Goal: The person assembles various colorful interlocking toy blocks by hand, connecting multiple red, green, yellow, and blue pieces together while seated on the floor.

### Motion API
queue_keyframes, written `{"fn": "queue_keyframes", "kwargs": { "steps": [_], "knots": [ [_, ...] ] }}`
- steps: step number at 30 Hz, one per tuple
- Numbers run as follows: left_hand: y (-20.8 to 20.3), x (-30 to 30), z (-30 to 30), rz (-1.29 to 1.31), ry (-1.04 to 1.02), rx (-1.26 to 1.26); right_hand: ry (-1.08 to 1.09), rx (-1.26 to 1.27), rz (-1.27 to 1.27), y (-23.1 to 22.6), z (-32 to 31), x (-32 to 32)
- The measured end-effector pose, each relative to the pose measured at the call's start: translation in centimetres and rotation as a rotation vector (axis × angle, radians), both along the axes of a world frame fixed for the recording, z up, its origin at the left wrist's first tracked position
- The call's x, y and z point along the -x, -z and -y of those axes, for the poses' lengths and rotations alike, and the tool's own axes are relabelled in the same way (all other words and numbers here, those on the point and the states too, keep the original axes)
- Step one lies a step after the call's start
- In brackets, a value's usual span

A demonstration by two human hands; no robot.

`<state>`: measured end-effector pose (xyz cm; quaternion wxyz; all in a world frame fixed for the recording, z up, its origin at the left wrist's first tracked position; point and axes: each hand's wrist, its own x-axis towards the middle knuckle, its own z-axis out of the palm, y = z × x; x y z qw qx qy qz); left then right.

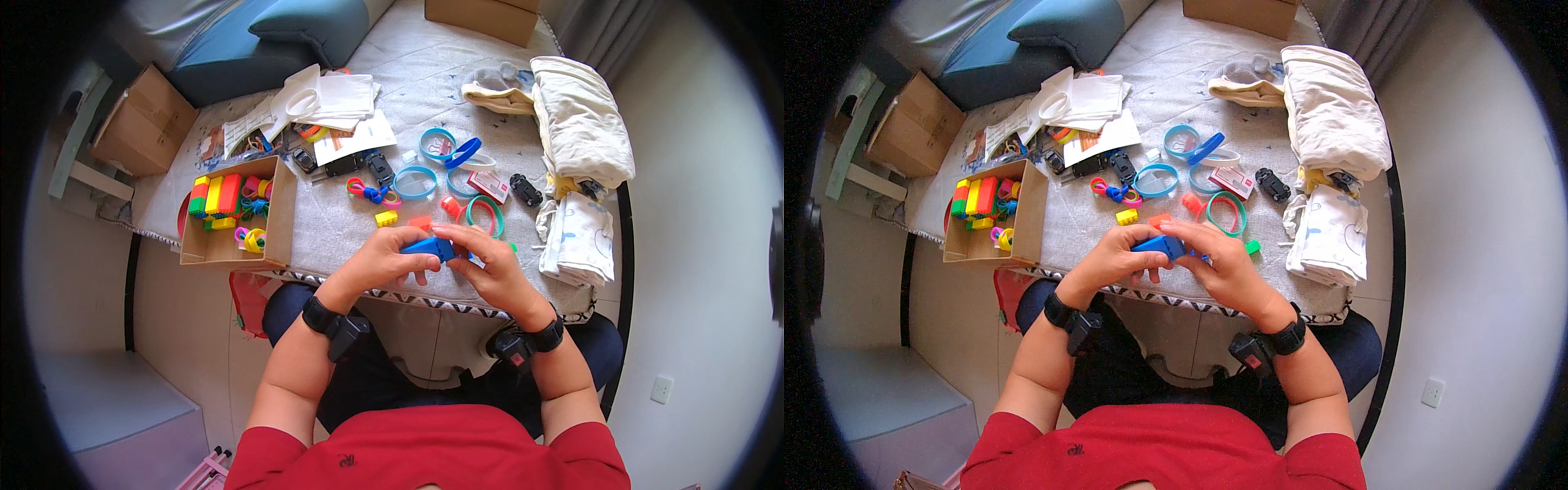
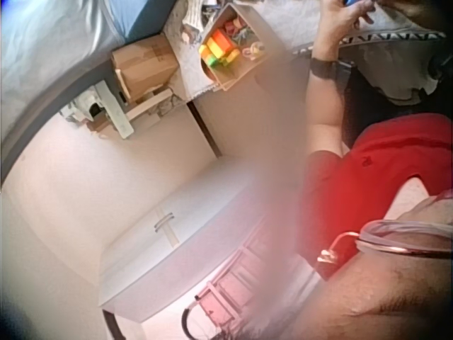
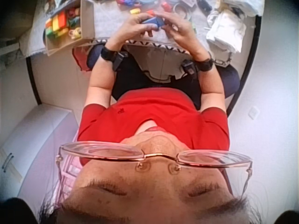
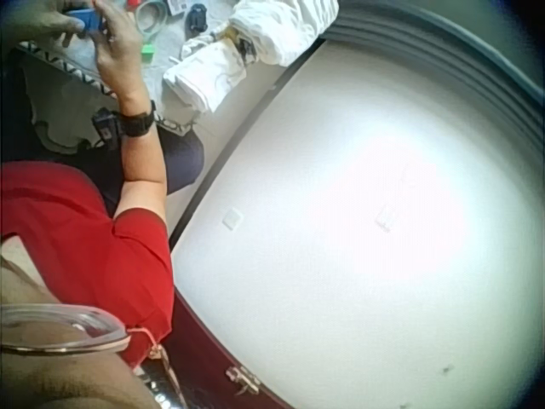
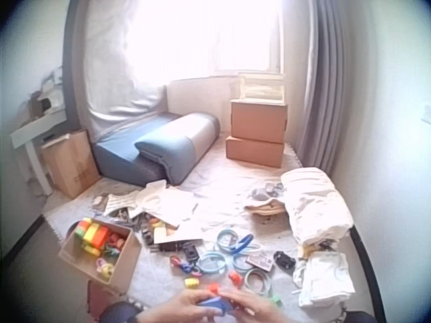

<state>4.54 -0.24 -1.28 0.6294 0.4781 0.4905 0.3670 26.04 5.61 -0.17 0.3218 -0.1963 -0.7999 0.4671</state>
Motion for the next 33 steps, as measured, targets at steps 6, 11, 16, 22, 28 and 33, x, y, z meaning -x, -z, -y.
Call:
{"fn": "queue_keyframes", "kwargs": {
  "steps": [6, 11, 16, 22, 28, 33],
  "knots": [
    [-0.3, -0.2, 0.1, -0.039, 0.014, 0.003, 0.003, -0.090, 0.079, -0.1, -0.1, -0.2],
    [0.4, -0.6, 0.1, -0.006, 0.012, 0.008, -0.034, -0.172, 0.092, -0.3, -0.4, -0.3],
    [0.8, -1.6, 0.0, 0.117, -0.025, -0.055, -0.017, -0.154, 0.060, -0.1, -0.5, 0.2],
    [1.6, -2.7, -0.5, 0.368, -0.130, -0.132, 0.149, -0.278, 0.082, 0.0, 0.1, 0.9],
    [2.7, -3.0, -0.4, 0.442, -0.189, -0.108, 0.268, -0.456, 0.230, 1.0, 1.4, 1.7],
    [3.1, -2.8, -0.3, 0.371, -0.137, -0.089, 0.317, -0.533, 0.277, 1.4, 1.4, 1.8]
  ]
}}
